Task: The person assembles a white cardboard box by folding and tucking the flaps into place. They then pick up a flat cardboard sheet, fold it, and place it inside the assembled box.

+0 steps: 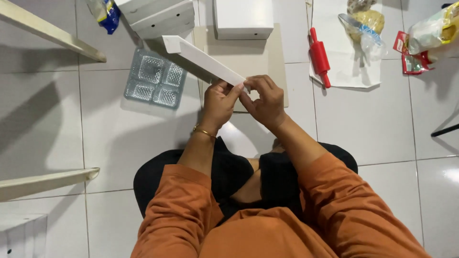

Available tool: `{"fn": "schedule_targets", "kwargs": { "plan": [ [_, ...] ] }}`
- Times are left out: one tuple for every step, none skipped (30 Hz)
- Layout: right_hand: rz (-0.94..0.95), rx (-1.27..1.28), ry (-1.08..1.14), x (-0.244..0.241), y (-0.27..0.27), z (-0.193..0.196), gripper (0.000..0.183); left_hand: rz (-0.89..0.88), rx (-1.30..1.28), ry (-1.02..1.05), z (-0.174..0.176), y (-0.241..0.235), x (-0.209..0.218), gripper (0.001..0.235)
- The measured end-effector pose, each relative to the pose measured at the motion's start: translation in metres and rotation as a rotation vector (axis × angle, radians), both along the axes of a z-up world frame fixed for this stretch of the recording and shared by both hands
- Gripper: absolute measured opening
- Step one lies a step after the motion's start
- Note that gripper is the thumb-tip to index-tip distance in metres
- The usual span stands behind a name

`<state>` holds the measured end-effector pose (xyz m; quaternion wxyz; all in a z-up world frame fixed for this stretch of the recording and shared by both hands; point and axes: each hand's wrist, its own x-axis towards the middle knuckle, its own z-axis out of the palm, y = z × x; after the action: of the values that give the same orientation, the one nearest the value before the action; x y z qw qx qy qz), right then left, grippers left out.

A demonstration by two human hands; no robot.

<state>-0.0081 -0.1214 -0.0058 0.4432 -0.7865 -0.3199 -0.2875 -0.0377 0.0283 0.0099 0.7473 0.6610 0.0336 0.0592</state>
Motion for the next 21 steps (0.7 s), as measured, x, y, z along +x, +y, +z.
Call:
{"fn": "schedule_targets", "kwargs": {
  "plan": [
    [-0.001, 0.002, -0.002, -0.006, 0.000, -0.005, 0.018, -0.001, 0.002, -0.002, -0.005, -0.001, -0.003, 0.017],
    [-0.003, 0.034, 0.067, -0.006, -0.001, -0.007, 0.017, -0.013, 0.104, 0.021, -0.007, -0.001, -0.002, 0.019],
    [-0.003, 0.066, 0.137, -0.006, -0.001, -0.009, 0.017, -0.023, 0.207, 0.045, -0.009, -0.002, 0.000, 0.022],
    [-0.006, 0.067, 0.135, -0.006, 0.000, -0.012, 0.017, -0.026, 0.208, 0.042, -0.007, -0.001, 0.000, 0.022],
    [-0.009, 0.152, 0.275, -0.006, 0.000, -0.016, 0.015, -0.049, 0.139, 0.026, -0.005, 0.000, 0.000, 0.018],
    [-0.017, 0.240, 0.413, -0.006, 0.000, -0.019, 0.015, -0.080, 0.072, 0.009, -0.004, 0.000, 0.001, 0.016],
    [-0.026, 0.244, 0.409, -0.007, 0.001, -0.024, 0.015, -0.089, 0.074, 0.006, -0.008, 0.002, -0.002, 0.016],
    [-0.050, 0.290, 0.517, -0.007, 0.001, -0.027, 0.015, -0.124, 0.053, 0.007, -0.011, 0.003, -0.001, 0.018],
    [-0.072, 0.338, 0.624, -0.006, 0.000, -0.031, 0.015, -0.158, 0.031, 0.007, -0.014, 0.003, -0.001, 0.022],
    [-0.090, 0.344, 0.621, -0.006, 0.001, -0.026, 0.015, -0.178, 0.032, 0.007, -0.021, 0.004, 0.000, 0.022],
    [-0.083, 0.370, 0.744, -0.006, 0.001, -0.023, 0.016, -0.173, 0.127, 0.042, -0.029, 0.004, 0.001, 0.029],
    [-0.074, 0.397, 0.866, -0.006, 0.001, -0.019, 0.018, -0.168, 0.223, 0.073, -0.037, 0.004, 0.003, 0.040],
    [-0.092, 0.406, 0.860, -0.006, -0.001, -0.020, 0.018, -0.187, 0.224, 0.069, -0.037, 0.002, 0.003, 0.040],
    [-0.088, 0.407, 0.904, -0.005, -0.001, -0.022, 0.017, -0.170, 0.237, 0.088, -0.036, 0.001, 0.002, 0.038],
    [-0.084, 0.409, 0.947, -0.004, -0.001, -0.023, 0.016, -0.153, 0.249, 0.108, -0.035, 0.001, 0.002, 0.036],
    [-0.089, 0.413, 0.945, -0.003, 0.000, -0.021, 0.016, -0.159, 0.251, 0.106, -0.034, 0.000, 0.003, 0.036],
    [-0.083, 0.414, 0.975, -0.003, 0.000, -0.019, 0.016, -0.137, 0.238, 0.122, -0.034, -0.001, 0.004, 0.031],
    [-0.073, 0.412, 1.007, -0.003, 0.001, -0.017, 0.016, -0.111, 0.225, 0.140, -0.034, -0.001, 0.003, 0.026],
    [-0.074, 0.414, 1.008, -0.002, 0.000, -0.020, 0.016, -0.112, 0.227, 0.141, -0.041, -0.001, 0.005, 0.026],
    [-0.085, 0.400, 1.032, 0.000, 0.000, -0.023, 0.018, -0.103, 0.217, 0.158, -0.048, -0.001, 0.006, 0.027],
    [-0.095, 0.385, 1.057, 0.001, 0.000, -0.025, 0.019, -0.095, 0.207, 0.175, -0.055, 0.000, 0.008, 0.027]
  ]
}}
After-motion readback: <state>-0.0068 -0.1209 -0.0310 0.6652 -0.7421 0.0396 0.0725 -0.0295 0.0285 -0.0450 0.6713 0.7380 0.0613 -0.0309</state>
